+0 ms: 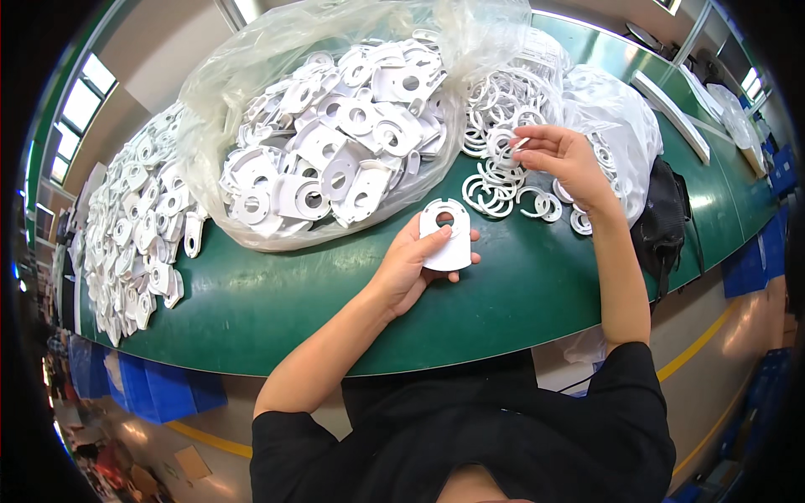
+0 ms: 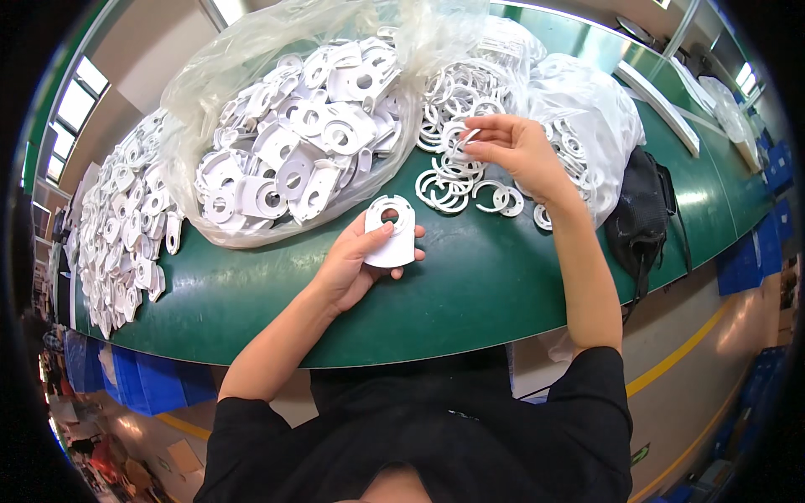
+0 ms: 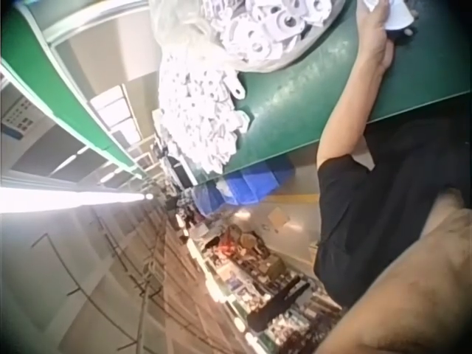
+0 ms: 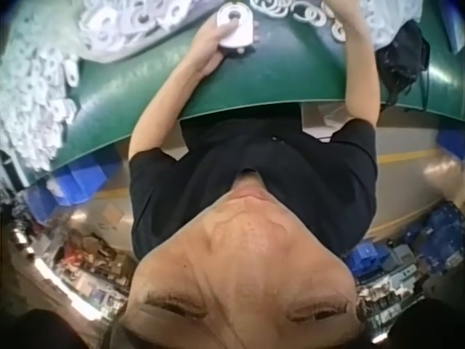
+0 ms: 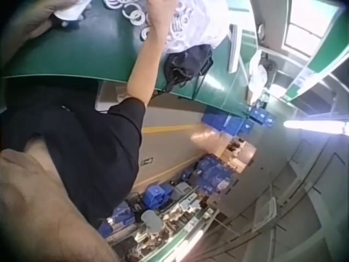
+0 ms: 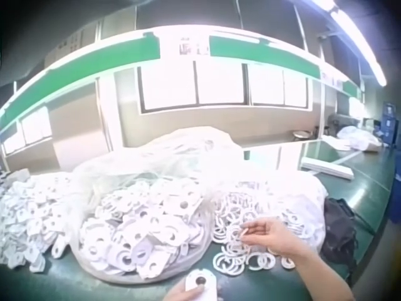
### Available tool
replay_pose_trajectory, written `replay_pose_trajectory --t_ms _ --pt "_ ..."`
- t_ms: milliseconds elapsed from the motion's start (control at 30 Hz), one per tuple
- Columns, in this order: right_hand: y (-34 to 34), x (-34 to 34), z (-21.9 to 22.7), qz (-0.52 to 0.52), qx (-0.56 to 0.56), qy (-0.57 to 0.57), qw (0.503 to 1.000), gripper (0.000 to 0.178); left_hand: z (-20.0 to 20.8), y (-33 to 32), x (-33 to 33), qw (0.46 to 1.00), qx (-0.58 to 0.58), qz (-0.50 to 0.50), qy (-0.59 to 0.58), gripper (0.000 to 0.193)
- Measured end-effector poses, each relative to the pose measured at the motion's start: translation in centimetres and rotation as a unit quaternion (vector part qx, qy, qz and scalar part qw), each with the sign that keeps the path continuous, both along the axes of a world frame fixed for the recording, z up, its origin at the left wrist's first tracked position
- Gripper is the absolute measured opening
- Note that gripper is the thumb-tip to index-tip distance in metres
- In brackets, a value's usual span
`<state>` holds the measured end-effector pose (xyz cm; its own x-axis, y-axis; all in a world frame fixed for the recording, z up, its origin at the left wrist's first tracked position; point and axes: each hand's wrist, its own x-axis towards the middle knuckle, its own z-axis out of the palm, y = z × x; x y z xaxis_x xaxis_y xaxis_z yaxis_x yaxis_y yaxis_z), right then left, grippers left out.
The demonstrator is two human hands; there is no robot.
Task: The worker is assembling small white rings into plastic housings on a factory workbench.
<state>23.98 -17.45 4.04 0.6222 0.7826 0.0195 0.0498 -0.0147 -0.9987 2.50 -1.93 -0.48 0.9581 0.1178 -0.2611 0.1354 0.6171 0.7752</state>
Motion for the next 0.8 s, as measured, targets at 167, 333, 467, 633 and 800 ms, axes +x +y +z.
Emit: replay_pose_trajectory --t_ms 167,333,467,633,800 --pt "-0.5 -0.1 0.1 -0.166 -0.144 -0.458 0.862 0.012 0.2 0.0 0.1 1.000 -0.007 0.000 -0.005 0.036" --pt "-1.3 1.6 0.2 -0.219 -0.077 -0.640 0.732 0.008 0.1 0.2 0.1 1.000 -0.013 0.001 -0.004 0.037" --pt "-1.0 1.6 0.4 -0.240 -0.054 -0.516 0.821 0.010 0.0 0.1 0.1 1.000 0.003 0.000 0.002 0.040" --pt "0.5 0.7 -0.4 -0.225 0.173 -0.233 0.930 0.015 0.2 -0.1 0.2 1.000 0.009 -0.005 -0.001 0.041" --pt "1.5 1.0 -2.8 -0.162 0.036 -0.152 0.974 0.018 0.2 0.0 0.2 1.000 0.011 -0.007 -0.008 0.040"
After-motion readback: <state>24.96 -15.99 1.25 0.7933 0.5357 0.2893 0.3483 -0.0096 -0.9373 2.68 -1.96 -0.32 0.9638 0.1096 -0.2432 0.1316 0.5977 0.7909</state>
